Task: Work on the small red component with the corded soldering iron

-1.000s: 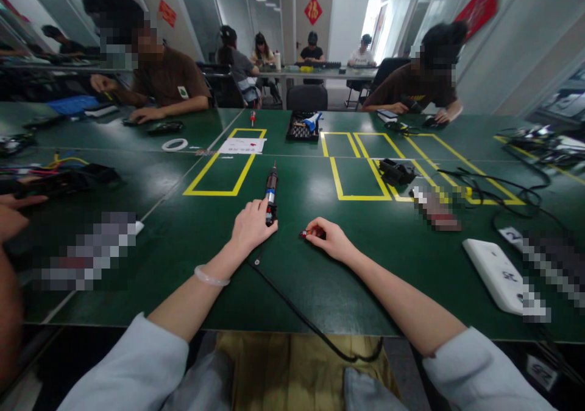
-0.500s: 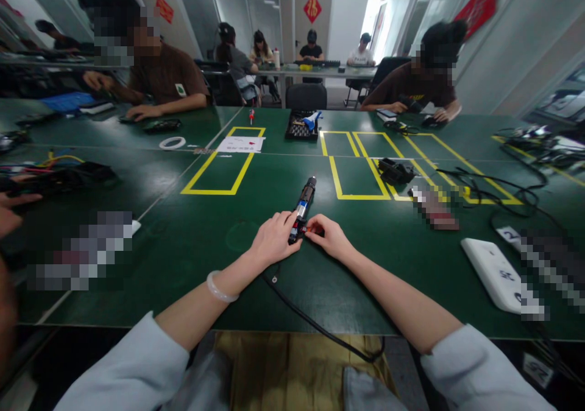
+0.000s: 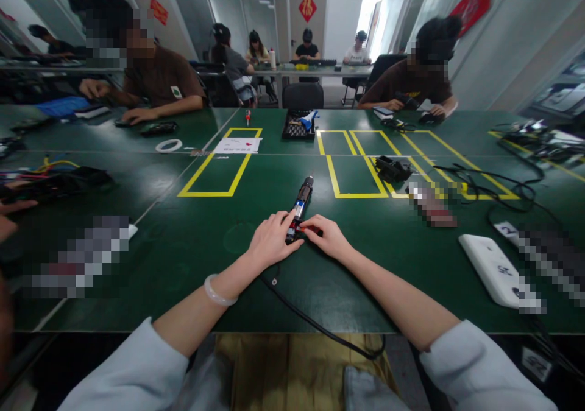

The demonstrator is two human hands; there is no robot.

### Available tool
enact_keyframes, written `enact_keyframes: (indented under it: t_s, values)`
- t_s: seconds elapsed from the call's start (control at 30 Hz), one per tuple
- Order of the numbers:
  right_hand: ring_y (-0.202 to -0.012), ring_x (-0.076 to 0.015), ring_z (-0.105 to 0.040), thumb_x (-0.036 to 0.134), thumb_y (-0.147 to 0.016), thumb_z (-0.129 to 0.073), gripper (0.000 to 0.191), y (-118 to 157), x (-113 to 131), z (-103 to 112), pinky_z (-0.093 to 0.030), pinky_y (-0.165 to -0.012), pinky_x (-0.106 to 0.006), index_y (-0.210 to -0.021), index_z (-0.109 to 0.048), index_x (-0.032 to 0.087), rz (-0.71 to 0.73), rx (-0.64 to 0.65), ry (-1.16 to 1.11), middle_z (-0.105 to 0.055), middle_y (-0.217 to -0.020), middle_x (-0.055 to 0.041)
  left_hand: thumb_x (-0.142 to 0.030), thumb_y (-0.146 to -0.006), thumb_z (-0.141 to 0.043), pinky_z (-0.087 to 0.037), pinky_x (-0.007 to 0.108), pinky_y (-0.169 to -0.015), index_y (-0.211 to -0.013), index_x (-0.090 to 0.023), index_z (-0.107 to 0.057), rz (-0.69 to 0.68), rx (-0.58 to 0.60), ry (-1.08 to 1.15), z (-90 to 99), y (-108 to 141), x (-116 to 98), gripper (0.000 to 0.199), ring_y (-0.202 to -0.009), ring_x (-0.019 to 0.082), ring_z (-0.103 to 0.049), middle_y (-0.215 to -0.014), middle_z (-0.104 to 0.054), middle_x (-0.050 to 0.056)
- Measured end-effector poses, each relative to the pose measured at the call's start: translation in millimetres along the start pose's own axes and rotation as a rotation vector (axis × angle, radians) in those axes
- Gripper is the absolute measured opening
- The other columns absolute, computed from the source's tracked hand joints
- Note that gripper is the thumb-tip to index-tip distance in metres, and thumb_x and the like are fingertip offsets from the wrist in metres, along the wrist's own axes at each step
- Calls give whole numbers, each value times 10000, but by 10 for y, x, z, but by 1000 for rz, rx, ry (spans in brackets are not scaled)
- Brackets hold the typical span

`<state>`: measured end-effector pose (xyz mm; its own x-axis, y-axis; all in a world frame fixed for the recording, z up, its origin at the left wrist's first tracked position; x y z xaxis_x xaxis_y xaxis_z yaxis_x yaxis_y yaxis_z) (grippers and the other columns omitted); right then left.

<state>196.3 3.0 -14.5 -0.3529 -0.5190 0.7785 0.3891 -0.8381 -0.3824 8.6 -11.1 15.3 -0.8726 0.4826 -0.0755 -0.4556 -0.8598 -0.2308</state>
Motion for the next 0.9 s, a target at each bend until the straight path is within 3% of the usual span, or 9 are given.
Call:
enact_keyframes:
  t_s: [0.17,0.33,0.53,0.7,0.9]
  values:
    - [-737,-136,-609,186,-864,-544,180,10,29,6,-495,-724,-279,-1009,-650,176,-57,-25,-31,-697,-916,-44,-597,-893,-438,-475,357,-784,-1446,-247,-370,47,-3,-9,0,-47,14,658,-1017,266,-554,-1187,-530,121]
    - [-812,-138,-628,154,-844,-522,212,11,45,0,-497,-767,-283,-1035,-608,186,-54,45,-102,-698,-997,-43,-532,-888,-486,-473,334,-743,-1439,-270,-380,114,13,-22,-20,-88,46,619,-993,259,-558,-1149,-527,114]
    - [-809,-134,-609,184,-837,-553,211,4,18,1,-487,-743,-266,-1043,-597,179,-62,75,-130,-669,-968,-44,-492,-883,-513,-460,343,-804,-1439,-266,-379,112,12,-62,-18,-120,191,615,-1021,265,-538,-1167,-526,114]
    - [-719,-122,-567,214,-859,-553,137,4,-7,45,-461,-696,-256,-953,-643,172,-122,58,-93,-664,-877,-29,-528,-897,-458,-454,367,-832,-1433,-248,-391,259,30,-88,3,-156,623,608,-1032,285,-536,-1204,-513,128]
    - [-708,-124,-563,224,-873,-554,126,10,11,60,-444,-676,-246,-925,-658,174,-132,81,-69,-660,-843,-21,-587,-899,-379,-451,438,-853,-1421,-214,-412,535,32,-143,96,-65,1441,642,-1115,358,-502,-1242,-496,180]
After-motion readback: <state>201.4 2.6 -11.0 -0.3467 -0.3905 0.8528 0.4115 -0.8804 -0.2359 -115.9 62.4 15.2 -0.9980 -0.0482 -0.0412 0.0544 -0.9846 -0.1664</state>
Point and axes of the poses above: each hand's wrist, its own y-axis away from the middle knuckle, its own z-axis out of the back of the hand, x = y × z, the point moved 1 cm from there along -y, towards the middle knuckle
